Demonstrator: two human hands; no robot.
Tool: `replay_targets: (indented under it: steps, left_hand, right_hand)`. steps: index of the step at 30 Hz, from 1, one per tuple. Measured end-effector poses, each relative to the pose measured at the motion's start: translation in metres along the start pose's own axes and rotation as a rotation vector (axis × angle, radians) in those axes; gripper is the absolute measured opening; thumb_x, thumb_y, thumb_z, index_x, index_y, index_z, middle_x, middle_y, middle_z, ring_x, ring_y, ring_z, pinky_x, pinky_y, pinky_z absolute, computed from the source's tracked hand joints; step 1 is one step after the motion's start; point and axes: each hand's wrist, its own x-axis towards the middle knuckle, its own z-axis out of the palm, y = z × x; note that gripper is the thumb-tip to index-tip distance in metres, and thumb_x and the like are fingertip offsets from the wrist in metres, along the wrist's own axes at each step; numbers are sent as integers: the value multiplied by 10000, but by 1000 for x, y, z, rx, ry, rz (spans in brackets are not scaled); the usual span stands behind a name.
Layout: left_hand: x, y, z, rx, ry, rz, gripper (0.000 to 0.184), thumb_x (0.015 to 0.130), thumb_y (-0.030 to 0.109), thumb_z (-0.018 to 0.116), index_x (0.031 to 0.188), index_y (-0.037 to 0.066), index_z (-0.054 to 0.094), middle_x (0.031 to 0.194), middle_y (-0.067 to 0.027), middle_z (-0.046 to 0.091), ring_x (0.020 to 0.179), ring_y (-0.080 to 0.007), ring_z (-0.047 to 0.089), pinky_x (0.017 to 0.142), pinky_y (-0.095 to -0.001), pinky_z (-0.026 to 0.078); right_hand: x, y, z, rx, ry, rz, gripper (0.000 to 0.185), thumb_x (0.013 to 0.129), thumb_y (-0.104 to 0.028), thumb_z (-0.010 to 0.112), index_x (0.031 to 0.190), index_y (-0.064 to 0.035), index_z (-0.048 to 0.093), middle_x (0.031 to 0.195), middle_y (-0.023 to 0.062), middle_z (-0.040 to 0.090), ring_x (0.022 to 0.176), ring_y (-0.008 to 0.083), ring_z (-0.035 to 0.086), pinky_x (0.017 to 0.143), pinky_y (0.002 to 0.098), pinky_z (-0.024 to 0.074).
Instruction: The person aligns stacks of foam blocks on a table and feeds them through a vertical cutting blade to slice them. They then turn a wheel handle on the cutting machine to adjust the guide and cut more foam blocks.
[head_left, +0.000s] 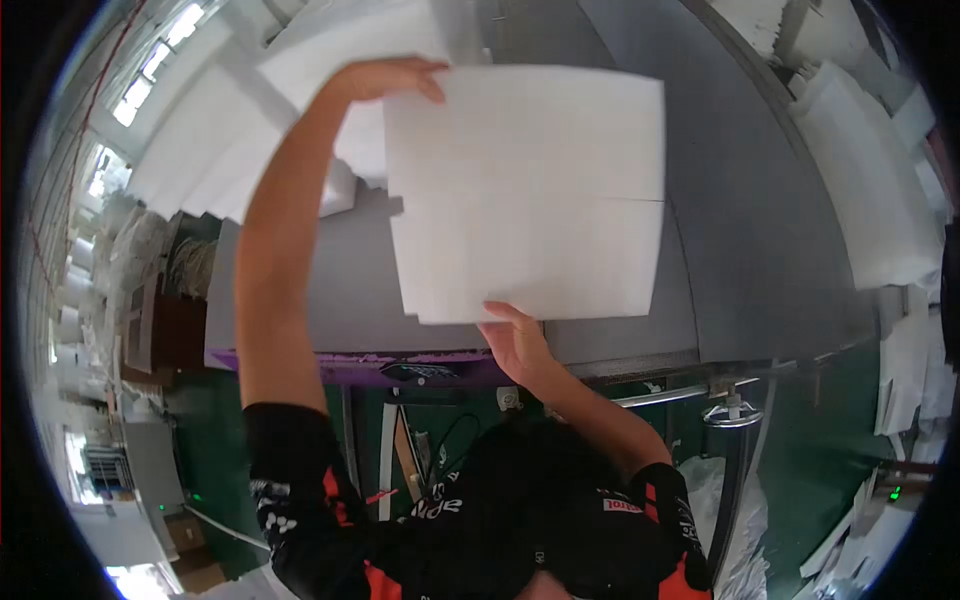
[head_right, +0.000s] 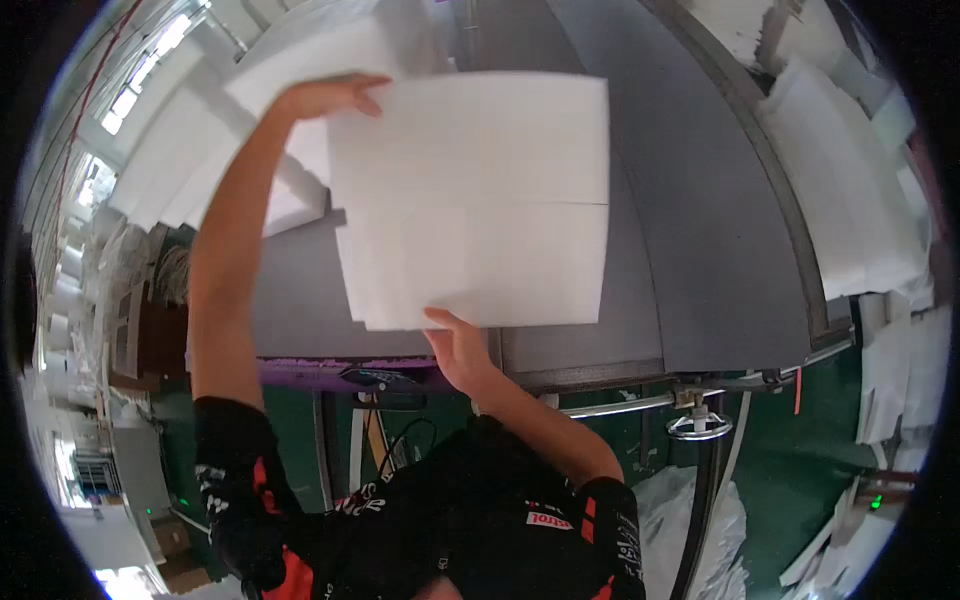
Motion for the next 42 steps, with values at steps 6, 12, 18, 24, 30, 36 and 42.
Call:
replay_targets:
  steps: [6, 12, 18, 24, 30, 36, 42]
  left_hand:
    - [60, -80, 98, -444, -216, -111, 703, 743, 321, 674, 1331, 2, 460, 1254, -134, 551, 1145, -233, 490, 973, -327, 376]
    - [60, -116, 114, -624, 117, -243, 605, 756, 284, 695, 1270, 15, 522, 1175, -118, 596, 1057, -204, 535, 917, -293, 403]
    - [20, -107, 145, -715, 178, -29, 511, 811, 196, 668, 1261, 6, 518, 1130, -103, 606, 1011, -201, 544, 893, -273, 417]
    - [9, -105, 169, -825, 327, 39, 517, 799, 227, 702, 1246, 33, 530, 1066, -82, 616, 979, -164, 554, 867, -271, 416]
    - [-18, -170, 220, -854, 628, 156, 559, 858, 311, 629, 1329, 73, 447, 1290, -64, 458, 1145, -163, 447, 933, -320, 367]
    - [-108, -166, 247, -849, 421, -493, 595, 898, 402, 548, 1383, 105, 377, 1351, -71, 423, 1220, -198, 410, 941, -344, 351]
    - [-70, -171, 247, -814, 497, -234, 679, 834, 304, 669, 1394, 90, 351, 1358, -109, 416, 1220, -243, 416, 984, -377, 353]
  right_hand:
    - [-37, -37, -10, 14, 198, 31, 209, 876, -40, 572, 1043, 83, 550, 1047, 148, 584, 964, 209, 571, 936, 308, 444]
    - [-29, -40, -6, -83, 142, 139, 244, 881, -73, 576, 1081, 62, 544, 1073, 169, 582, 1019, 240, 567, 948, 329, 448]
    - [-64, -153, 56, -1549, 120, -1018, 412, 839, -150, 671, 1213, -32, 546, 1218, 156, 578, 1065, 240, 597, 909, 345, 490]
    - [56, -294, 20, -1448, 314, -681, 644, 823, -349, 675, 1317, 2, 457, 1320, 146, 489, 1166, 262, 489, 992, 374, 358]
    - [71, -330, -26, -1030, 106, -294, 534, 838, -320, 642, 1254, -4, 534, 1300, 117, 505, 1162, 232, 477, 967, 348, 364]
    - [5, -331, -8, -956, 165, -539, 498, 888, -308, 557, 1267, 11, 506, 1262, 121, 522, 1122, 205, 492, 938, 318, 379]
    - [-51, -318, -101, -884, 185, -447, 441, 894, -335, 546, 1218, -37, 526, 1221, 110, 522, 1111, 213, 475, 969, 376, 358]
